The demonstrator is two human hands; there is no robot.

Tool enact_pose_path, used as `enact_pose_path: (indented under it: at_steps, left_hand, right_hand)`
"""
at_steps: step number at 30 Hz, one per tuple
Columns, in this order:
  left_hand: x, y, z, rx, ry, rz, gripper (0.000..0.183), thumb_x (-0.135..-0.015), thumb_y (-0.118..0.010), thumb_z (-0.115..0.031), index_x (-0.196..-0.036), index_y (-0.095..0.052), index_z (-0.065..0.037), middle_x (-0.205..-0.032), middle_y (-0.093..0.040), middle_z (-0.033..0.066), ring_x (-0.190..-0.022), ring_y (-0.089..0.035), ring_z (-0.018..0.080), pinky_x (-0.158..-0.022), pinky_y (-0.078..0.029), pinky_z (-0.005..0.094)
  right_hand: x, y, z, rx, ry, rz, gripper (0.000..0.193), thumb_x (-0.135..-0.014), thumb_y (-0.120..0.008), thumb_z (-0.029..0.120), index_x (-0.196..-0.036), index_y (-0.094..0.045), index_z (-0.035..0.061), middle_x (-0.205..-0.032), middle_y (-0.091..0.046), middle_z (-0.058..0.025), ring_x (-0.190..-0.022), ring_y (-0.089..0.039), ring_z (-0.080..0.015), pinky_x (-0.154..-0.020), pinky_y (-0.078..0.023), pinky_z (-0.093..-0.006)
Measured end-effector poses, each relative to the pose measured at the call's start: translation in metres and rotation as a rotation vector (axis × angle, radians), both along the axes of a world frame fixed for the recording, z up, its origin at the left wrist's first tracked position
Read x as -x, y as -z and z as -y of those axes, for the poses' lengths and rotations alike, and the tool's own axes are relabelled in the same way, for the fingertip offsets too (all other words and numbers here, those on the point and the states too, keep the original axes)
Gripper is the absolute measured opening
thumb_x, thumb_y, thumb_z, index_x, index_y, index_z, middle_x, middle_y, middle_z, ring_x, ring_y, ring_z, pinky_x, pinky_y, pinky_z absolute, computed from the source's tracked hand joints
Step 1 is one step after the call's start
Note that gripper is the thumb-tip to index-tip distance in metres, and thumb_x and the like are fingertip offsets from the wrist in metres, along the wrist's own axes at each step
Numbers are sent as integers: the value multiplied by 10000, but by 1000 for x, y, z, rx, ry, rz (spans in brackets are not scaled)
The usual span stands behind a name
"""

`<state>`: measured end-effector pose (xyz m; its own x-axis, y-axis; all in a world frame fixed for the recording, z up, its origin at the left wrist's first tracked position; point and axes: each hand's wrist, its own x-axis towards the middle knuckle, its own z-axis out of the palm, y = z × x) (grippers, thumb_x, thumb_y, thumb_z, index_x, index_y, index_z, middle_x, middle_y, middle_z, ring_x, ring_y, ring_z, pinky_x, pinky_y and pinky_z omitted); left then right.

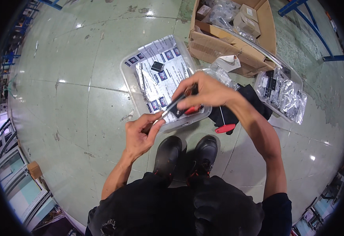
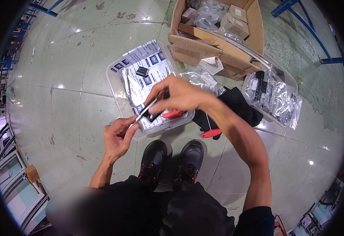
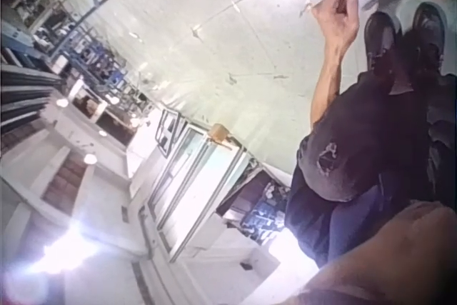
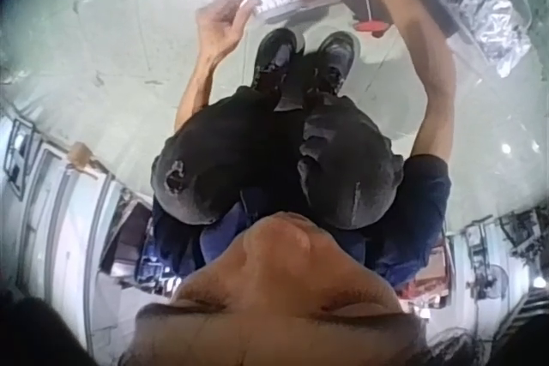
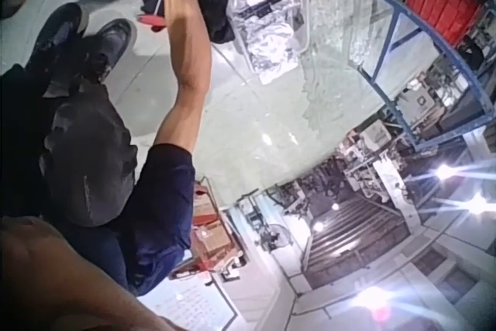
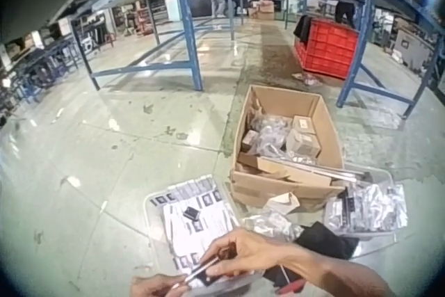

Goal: The person assembles metal brackets and metal frames by sorting through bolts and components in a plastic bin and a cardboard box, then fastening them together with a hex key.

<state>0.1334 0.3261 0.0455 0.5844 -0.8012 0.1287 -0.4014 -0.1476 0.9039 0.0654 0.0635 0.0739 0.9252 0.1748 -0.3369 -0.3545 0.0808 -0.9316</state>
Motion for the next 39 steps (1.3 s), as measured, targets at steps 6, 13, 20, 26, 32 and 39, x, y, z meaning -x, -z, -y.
enact_pose_path:
  at_steps: [6,13,20,26,32,39]
  left_hand:
    - [-7,-30,10,-117,64,-934,238,-959,-575,-118,-1170,-550,-12,-747,-649,51,-455,-384,15,-414,-296,175]
    - [-5,-5,9,-348,-33,-760,237,-984,-556,-253,-972,-640,-32,-665,-527,-6,-509,-425,28,-441,-296,187]
    - [-8,16,8,-31,-253,-1008,290,-1034,-425,-340,-1009,-542,-76,-672,-459,-17,-469,-349,45,-426,-253,201]
    - [-3,12,19,21,-274,-922,316,-1049,-368,-324,-1194,-480,-67,-742,-492,-3,-500,-367,60,-423,-248,193]
    - [-3,23,16,52,-253,-1056,283,-1032,-426,-276,-1239,-443,-84,-851,-526,-7,-558,-410,57,-444,-259,193]
    - [-7,21,17,10,-230,-1059,238,-1011,-466,-205,-1199,-504,-63,-821,-528,-8,-536,-391,51,-451,-258,191]
  right_hand:
    - [14,3,-17,98,-38,278,280,-744,-811,174,-965,-725,25,-781,-666,-13,-670,-543,-73,-606,-443,-255]
    - [12,0,-23,-4,-10,-117,326,-787,-781,125,-1065,-655,10,-883,-659,-41,-711,-596,-106,-677,-491,-255]
    - [51,40,-11,-429,730,-169,200,-949,-502,109,-1134,-505,32,-982,-534,-93,-893,-622,-199,-745,-546,-314]
    - [58,50,-58,-477,837,-127,360,-963,-525,35,-1318,-475,-6,-1247,-569,-187,-1013,-628,-224,-847,-566,-352]
    - [57,68,-88,-612,887,-139,334,-962,-506,21,-1296,-507,-6,-1201,-603,-166,-1105,-618,-260,-930,-537,-338]
    - [55,65,-92,-435,845,-145,351,-956,-523,36,-1305,-497,7,-1215,-602,-157,-1082,-625,-239,-936,-530,-335]
